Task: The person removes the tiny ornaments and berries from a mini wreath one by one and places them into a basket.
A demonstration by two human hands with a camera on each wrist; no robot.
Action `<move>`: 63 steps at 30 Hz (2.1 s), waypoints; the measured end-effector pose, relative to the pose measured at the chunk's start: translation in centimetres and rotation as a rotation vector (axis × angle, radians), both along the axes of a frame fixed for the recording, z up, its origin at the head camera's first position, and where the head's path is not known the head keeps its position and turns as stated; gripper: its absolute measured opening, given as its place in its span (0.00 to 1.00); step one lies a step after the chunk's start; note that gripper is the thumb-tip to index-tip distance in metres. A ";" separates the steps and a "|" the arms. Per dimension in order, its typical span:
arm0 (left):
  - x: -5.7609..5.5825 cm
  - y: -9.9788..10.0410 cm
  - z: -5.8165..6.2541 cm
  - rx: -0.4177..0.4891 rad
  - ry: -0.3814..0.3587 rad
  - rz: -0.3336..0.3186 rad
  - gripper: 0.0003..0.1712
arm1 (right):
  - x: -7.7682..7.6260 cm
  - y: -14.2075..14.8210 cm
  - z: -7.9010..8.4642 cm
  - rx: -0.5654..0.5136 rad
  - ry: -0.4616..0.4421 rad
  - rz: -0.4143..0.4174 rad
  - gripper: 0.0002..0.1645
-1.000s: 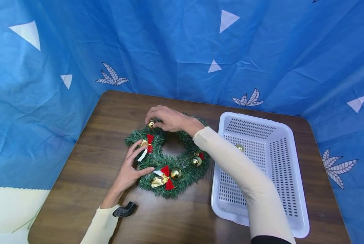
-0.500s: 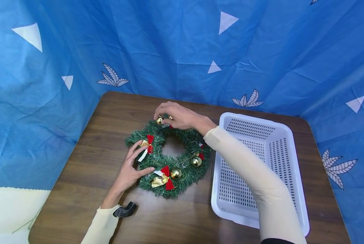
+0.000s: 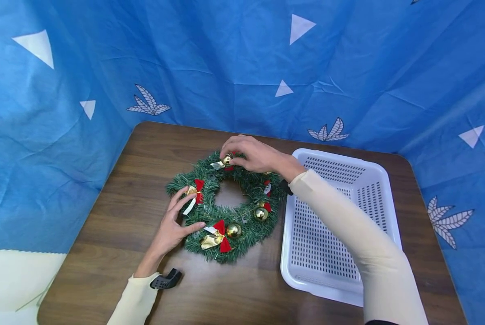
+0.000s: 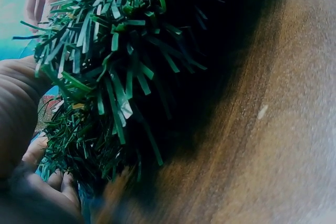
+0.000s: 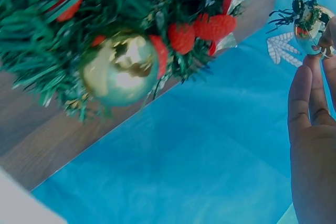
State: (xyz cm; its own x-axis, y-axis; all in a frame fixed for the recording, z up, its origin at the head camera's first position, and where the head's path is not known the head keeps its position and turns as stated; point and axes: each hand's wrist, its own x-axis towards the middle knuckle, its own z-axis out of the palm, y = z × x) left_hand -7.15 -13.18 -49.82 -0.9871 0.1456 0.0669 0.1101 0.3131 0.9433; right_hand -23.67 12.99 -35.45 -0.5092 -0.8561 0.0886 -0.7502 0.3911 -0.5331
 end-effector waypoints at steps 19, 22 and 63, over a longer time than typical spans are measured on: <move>-0.2 -0.1 0.7 0.000 -0.013 -0.013 0.43 | 0.2 5.4 1.4 -0.051 0.024 -0.063 0.15; -0.3 -0.1 0.6 -0.012 -0.015 -0.018 0.43 | 0.5 6.2 1.6 -0.040 0.022 -0.083 0.15; -0.1 0.3 0.4 0.007 -0.017 -0.006 0.45 | 3.1 15.1 0.2 -0.002 0.048 -0.314 0.17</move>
State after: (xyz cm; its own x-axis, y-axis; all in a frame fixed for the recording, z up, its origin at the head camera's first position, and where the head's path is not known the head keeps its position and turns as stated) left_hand -7.26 -12.91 -49.44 -0.9872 0.1511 0.0514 0.0961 0.3058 0.9472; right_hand -20.56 28.08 -35.26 -0.7435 -0.6579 0.1200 -0.6174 0.6065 -0.5010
